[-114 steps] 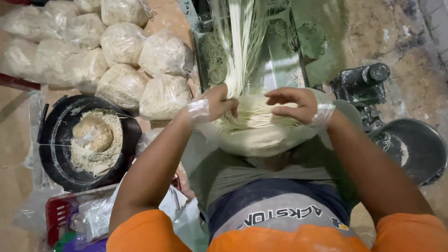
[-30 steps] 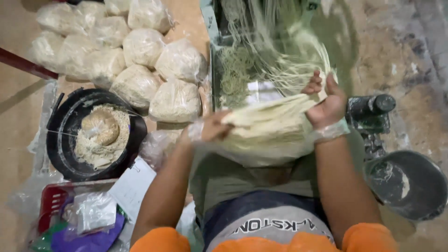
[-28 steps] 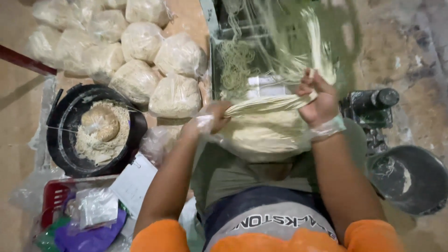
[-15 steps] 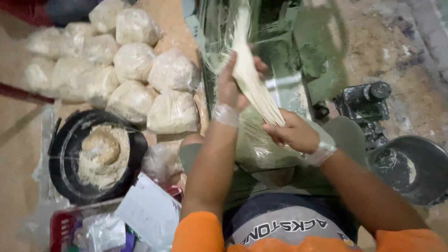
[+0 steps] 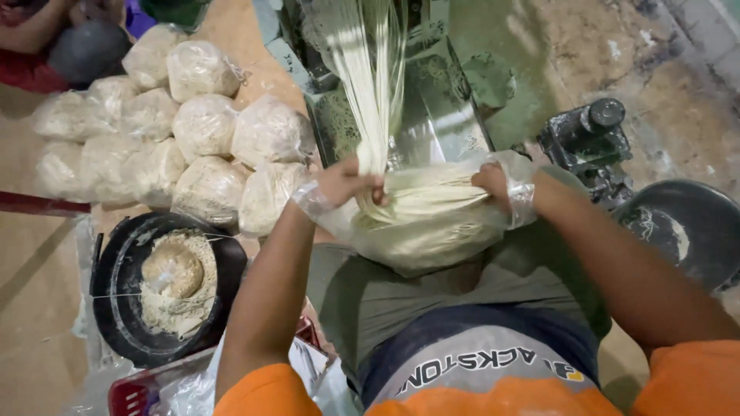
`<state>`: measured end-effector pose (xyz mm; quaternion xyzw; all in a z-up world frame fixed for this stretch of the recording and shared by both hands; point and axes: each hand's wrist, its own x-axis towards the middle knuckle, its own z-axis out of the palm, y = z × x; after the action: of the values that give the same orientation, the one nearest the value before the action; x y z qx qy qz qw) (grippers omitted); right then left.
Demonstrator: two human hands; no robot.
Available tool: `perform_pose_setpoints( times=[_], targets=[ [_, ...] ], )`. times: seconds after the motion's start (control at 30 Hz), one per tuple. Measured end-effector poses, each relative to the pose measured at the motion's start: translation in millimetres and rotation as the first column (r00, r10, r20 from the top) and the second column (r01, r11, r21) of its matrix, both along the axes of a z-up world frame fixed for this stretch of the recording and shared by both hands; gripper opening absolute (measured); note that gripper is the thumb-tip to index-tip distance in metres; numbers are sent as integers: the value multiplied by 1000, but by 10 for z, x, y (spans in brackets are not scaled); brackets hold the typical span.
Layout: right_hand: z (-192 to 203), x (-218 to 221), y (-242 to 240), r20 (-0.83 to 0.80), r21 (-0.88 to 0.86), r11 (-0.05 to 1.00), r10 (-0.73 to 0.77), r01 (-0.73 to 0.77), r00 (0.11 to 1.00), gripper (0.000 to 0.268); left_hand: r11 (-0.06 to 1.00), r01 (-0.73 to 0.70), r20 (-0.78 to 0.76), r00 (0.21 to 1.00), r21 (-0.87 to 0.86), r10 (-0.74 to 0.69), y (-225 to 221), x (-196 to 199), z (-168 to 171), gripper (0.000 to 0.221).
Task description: The person takes a plastic bag, fills it with fresh noodles from a noodle cutting machine, and sets the filled bag aside while sitting on the floor next to other bags of noodles.
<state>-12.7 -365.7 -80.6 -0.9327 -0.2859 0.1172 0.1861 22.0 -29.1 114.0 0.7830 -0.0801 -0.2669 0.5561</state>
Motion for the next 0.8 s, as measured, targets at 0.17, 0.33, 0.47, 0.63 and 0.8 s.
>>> perform_pose_setpoints(
  times=[0.17,0.33,0.47,0.63,0.8],
  targets=[
    [968,-64,575,-5,489,867,-103,92,995,37,860,91,1,994,503,-107,168,214,-422,38],
    [1716,-43,827,-213,815,538,-64,214,975,29,864,176,161,946,471,-280,-2,245,-157,19],
    [2056,-385,712,-140,796,580,-106,175,984,29,917,107,180,965,385,-188,51,-102,337,17],
    [1956,-675,776,110,749,650,71,-129,991,27,950,-30,157,987,310,-20,275,-365,293,26],
    [1371,-515,929,80,773,634,-83,-10,993,33,903,-43,104,995,427,-2,97,-229,-427,39]
  ],
)
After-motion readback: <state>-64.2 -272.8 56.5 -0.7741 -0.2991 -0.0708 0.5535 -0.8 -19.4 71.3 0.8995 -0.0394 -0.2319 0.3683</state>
